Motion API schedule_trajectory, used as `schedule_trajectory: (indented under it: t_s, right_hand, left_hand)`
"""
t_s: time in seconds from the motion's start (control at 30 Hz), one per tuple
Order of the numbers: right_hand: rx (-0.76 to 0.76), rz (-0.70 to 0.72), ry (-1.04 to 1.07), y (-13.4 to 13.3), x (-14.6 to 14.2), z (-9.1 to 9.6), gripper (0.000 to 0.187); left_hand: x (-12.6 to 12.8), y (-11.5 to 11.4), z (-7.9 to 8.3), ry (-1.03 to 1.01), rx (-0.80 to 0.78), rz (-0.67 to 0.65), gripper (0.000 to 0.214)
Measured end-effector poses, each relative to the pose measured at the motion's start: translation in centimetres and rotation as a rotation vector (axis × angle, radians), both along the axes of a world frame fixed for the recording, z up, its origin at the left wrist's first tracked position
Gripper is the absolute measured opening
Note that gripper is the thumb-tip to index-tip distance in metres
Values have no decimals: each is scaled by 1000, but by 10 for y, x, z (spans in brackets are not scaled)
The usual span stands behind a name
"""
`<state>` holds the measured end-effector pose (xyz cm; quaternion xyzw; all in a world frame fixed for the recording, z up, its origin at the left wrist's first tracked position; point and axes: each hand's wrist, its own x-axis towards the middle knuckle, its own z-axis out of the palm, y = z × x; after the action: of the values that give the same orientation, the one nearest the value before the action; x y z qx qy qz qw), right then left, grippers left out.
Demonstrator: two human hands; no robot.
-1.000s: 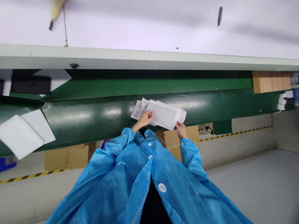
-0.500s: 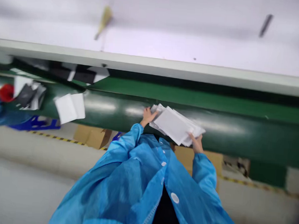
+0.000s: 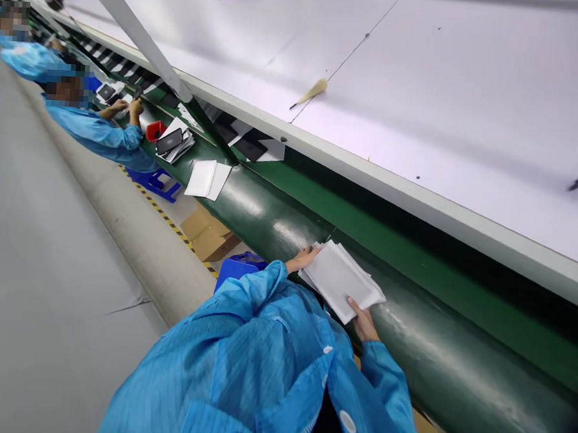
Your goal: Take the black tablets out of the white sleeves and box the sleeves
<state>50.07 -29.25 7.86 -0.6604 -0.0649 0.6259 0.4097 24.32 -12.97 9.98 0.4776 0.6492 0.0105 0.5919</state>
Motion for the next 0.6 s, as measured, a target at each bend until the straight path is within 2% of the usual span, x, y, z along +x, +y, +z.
schedule_trajectory:
  t_s: [0.1,0.2,0.4,0.6]
  right_hand:
    - [21,67,9,5,3,-4,78]
    - [26,95,21,7,8,-8,72]
    - [-11,36,5,15,13,-13,67]
    - [-7,91,-49,32,36,-3,61]
  left_hand:
    - [0,-15,4,-4,-51,74,101]
    - [0,-19,8,-36,-61,108,98]
    - [-3,-9,17,-140,-127,110,124]
    - [12,4,20,-205,-150,98,127]
